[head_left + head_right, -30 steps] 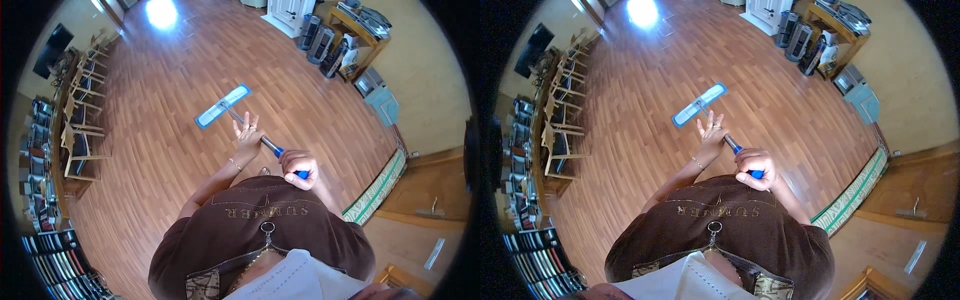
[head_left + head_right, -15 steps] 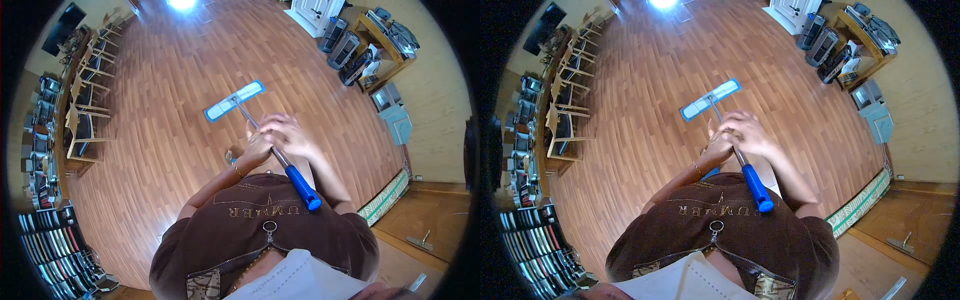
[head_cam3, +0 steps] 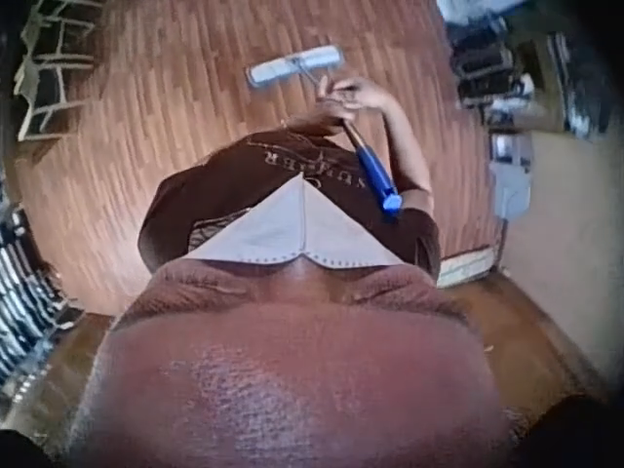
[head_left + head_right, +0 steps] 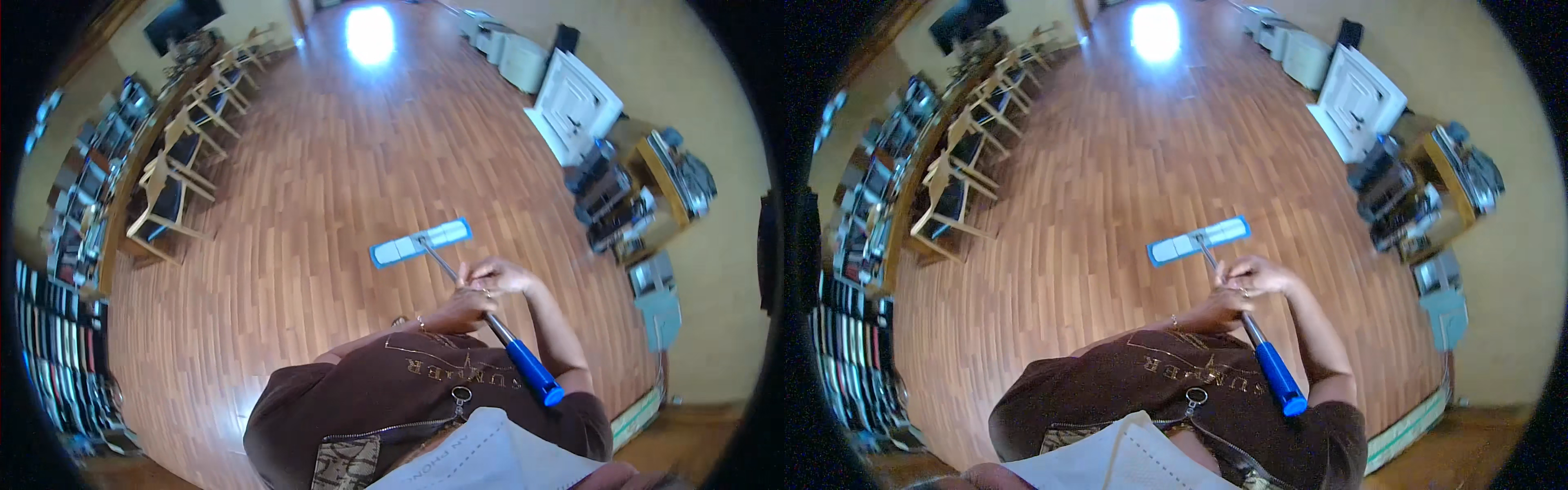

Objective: The person is mopping a wood laminate floor in a large room.

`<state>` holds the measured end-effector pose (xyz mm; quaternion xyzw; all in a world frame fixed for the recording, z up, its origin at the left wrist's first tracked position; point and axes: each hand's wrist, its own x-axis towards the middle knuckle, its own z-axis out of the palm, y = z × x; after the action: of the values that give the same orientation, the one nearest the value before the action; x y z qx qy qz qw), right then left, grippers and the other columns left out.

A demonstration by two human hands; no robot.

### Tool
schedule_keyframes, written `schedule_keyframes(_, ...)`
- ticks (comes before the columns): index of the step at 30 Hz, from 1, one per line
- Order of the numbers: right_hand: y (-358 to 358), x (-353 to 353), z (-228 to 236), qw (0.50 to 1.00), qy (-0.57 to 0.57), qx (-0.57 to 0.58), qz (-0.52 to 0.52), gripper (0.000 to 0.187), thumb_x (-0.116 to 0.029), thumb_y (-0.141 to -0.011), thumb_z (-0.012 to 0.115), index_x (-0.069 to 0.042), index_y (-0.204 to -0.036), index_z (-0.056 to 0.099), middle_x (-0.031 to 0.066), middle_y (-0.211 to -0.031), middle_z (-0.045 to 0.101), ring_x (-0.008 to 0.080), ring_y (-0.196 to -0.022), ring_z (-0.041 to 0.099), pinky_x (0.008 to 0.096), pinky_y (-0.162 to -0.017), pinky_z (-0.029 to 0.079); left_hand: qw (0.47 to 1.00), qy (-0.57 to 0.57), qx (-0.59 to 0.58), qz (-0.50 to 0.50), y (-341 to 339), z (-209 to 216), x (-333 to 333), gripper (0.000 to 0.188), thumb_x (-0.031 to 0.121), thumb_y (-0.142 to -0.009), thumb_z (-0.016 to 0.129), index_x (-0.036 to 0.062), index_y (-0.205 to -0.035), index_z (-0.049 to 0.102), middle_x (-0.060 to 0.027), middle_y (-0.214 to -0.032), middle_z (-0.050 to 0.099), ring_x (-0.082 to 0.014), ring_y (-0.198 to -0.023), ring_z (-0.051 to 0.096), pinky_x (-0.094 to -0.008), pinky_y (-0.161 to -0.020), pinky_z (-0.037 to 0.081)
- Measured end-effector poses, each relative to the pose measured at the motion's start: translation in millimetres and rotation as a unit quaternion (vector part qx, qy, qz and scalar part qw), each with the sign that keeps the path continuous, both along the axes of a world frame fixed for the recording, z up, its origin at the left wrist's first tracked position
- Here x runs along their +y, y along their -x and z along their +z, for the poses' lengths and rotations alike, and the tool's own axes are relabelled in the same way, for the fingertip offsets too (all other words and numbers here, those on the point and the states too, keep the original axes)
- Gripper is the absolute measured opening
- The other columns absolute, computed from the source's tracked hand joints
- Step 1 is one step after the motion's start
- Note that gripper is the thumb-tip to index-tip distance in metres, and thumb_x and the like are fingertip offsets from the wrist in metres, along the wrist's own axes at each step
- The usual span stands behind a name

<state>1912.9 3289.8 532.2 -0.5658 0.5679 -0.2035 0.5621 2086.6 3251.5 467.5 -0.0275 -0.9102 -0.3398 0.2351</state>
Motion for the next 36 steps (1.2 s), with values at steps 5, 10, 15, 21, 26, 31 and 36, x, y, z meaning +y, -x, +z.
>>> schedule_keyframes(5,20,-46,-24,0.992,-0.016,-0.082,-0.093,0.012,-0.004,-0.081,0.072,0.000,-0.091,0.071,0.0004,-0.081,0.065,0.0082,-0.070,0.059,0.0235,-0.057,0.047,0.997,-0.043,0.057,-0.017,19,-20,-47,0.009,0.011,-0.072,0.061,0.0127,-0.065,0.056,-0.0058,-0.087,0.060,-0.0291,-0.102,0.055,-0.0751,-0.095,0.003)
schedule_keyframes(10,14,-84,-24,0.976,-0.032,-0.044,-0.209,0.015,0.005,-0.078,0.071,0.001,-0.092,0.071,0.0048,-0.076,0.067,0.0100,-0.062,0.059,0.0217,-0.054,0.049,0.999,-0.033,0.023,-0.015,32,-38,-90,0.013,0.014,-0.074,0.061,0.0193,-0.064,0.054,0.0006,-0.073,0.055,-0.0222,-0.104,0.056,-0.0694,-0.099,-0.017)
schedule_keyframes(15,15,-95,-49,0.940,0.101,-0.069,-0.320,0.025,-0.002,-0.076,0.075,-0.007,-0.097,0.062,0.0040,-0.105,0.060,0.0145,-0.095,0.059,0.0277,-0.078,0.050,0.998,-0.061,0.025,0.005,32,-23,-128,0.012,0.009,-0.068,0.069,0.0144,-0.065,0.059,-0.0050,-0.077,0.058,-0.0289,-0.094,0.054,-0.0555,-0.089,0.026)
schedule_keyframes(21,37,-116,-64,0.932,0.110,-0.160,-0.306,0.011,0.003,-0.077,0.071,-0.004,-0.085,0.068,0.0106,-0.124,0.053,0.0174,-0.103,0.057,0.0323,-0.090,0.046,0.983,-0.144,0.111,-0.033,68,-38,-156,0.018,0.006,-0.067,0.068,0.0146,-0.059,0.054,-0.0041,-0.067,0.055,-0.0279,-0.085,0.059,-0.0693,-0.080,0.021)
schedule_keyframes(26,70,-140,-62,0.908,0.125,-0.221,-0.333,0.009,0.007,-0.076,0.067,-0.001,-0.081,0.068,0.0128,-0.113,0.061,0.0206,-0.108,0.055,0.0347,-0.093,0.044,0.989,-0.149,0.011,0.001,97,-25,-185,0.016,0.007,-0.065,0.069,0.0189,-0.062,0.058,0.0013,-0.070,0.059,-0.0257,-0.095,0.060,-0.0718,-0.090,0.016)
schedule_keyframes(31,103,-185,-55,0.894,0.159,-0.242,-0.342,0.012,0.009,-0.076,0.065,-0.001,-0.080,0.067,0.0140,-0.110,0.061,0.0222,-0.102,0.059,0.0345,-0.092,0.046,0.991,-0.121,-0.053,0.031,134,-15,-230,0.017,0.006,-0.062,0.068,0.0165,-0.060,0.056,-0.0038,-0.072,0.057,-0.0312,-0.095,0.060,-0.0774,-0.086,0.023)
schedule_keyframes(36,156,-225,-60,0.904,0.152,-0.284,-0.280,0.014,0.009,-0.075,0.066,-0.002,-0.082,0.068,0.0134,-0.113,0.060,0.0257,-0.106,0.059,0.0368,-0.093,0.046,0.987,-0.122,-0.044,0.100,180,-14,-257,0.016,0.007,-0.062,0.070,0.0159,-0.060,0.057,-0.0039,-0.072,0.058,-0.0322,-0.095,0.060,-0.0783,-0.086,0.024)
